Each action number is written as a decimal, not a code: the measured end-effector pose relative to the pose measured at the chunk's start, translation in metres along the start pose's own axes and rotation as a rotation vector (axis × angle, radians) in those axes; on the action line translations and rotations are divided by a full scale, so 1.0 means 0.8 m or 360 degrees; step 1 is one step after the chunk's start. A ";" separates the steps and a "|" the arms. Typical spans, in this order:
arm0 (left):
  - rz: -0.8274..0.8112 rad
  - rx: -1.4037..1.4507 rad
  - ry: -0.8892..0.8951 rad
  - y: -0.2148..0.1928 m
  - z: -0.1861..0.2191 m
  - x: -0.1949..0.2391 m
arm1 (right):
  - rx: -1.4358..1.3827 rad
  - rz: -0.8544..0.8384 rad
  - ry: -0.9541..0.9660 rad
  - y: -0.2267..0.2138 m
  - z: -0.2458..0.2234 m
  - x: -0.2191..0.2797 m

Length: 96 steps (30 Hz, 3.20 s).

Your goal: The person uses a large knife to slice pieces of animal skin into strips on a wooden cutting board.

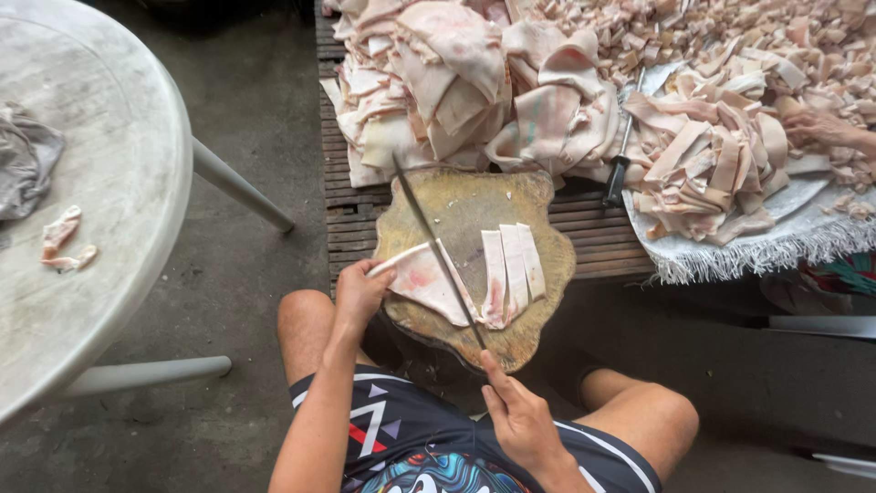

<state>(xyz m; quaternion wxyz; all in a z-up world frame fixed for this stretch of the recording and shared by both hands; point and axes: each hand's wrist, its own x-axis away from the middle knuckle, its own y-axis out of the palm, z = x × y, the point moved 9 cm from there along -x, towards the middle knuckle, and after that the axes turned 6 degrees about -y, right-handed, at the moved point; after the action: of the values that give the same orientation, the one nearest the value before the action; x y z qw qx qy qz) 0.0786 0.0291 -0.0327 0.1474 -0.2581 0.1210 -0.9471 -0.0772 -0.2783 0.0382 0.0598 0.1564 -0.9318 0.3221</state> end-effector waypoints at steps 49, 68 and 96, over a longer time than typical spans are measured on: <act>-0.0058 0.1966 -0.0061 0.070 0.011 0.091 | -0.0156 -0.0107 0.0146 0.078 0.032 -0.017; -0.0437 0.0403 0.0112 0.042 0.178 0.078 | -0.0558 0.0174 0.0511 -0.027 0.093 0.004; -0.0633 -0.0156 -0.0301 0.074 -0.051 0.112 | -0.0366 0.0149 0.0113 -0.050 -0.001 0.018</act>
<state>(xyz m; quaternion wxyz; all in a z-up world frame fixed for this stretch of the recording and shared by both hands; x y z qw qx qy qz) -0.0035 -0.0502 -0.0442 -0.0444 -0.3714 0.0992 -0.9221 -0.0776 -0.3112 0.0655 0.0950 0.0935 -0.9661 0.2210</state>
